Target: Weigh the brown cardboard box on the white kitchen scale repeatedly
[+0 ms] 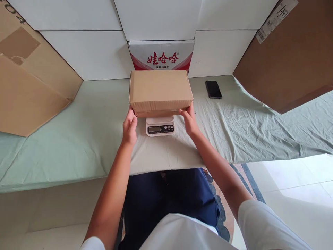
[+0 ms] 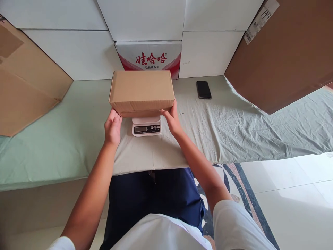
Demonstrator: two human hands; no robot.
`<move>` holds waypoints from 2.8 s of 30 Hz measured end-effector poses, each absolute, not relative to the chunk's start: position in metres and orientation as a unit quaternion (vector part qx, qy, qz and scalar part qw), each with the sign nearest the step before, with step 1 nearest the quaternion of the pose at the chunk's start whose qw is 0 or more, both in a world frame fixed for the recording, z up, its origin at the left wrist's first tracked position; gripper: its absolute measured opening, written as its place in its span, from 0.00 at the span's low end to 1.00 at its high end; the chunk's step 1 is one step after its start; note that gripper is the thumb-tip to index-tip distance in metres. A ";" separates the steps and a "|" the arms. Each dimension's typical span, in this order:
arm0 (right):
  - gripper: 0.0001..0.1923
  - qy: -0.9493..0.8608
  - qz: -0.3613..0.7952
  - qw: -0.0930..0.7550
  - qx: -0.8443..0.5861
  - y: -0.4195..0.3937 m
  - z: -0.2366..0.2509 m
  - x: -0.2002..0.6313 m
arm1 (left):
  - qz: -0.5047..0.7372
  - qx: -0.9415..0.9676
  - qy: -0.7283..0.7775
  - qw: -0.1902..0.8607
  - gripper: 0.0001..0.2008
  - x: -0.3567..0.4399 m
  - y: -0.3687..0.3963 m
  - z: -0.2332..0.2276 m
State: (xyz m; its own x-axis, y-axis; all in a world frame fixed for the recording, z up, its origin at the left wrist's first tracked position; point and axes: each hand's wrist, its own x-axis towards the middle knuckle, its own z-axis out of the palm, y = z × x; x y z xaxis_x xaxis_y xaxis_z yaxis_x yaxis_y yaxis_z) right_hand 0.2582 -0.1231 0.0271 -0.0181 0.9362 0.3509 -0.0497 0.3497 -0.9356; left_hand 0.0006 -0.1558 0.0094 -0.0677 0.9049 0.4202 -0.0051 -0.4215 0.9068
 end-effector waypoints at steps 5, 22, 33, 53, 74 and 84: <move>0.34 -0.573 0.430 0.585 -0.380 -0.135 0.024 0.250 | 0.618 0.557 0.407 0.377 0.36 -0.003 -0.175 0.004; 0.35 -0.558 0.427 0.590 -0.397 -0.133 0.018 0.249 | 0.608 0.555 0.409 0.393 0.35 -0.003 -0.167 -0.002; 0.36 -0.545 0.434 0.604 -0.387 -0.135 0.020 0.247 | 0.611 0.560 0.401 0.390 0.35 -0.003 -0.167 -0.001; 0.37 -0.542 0.425 0.624 -0.369 -0.134 0.012 0.250 | 0.617 0.571 0.384 0.381 0.37 -0.010 -0.163 -0.006; 0.39 -0.469 0.432 0.652 -0.411 -0.118 0.005 0.270 | 0.634 0.558 0.424 0.326 0.38 -0.029 -0.164 -0.004; 0.39 -0.502 0.429 0.637 -0.397 -0.116 0.002 0.268 | 0.613 0.553 0.428 0.368 0.45 -0.014 -0.165 0.002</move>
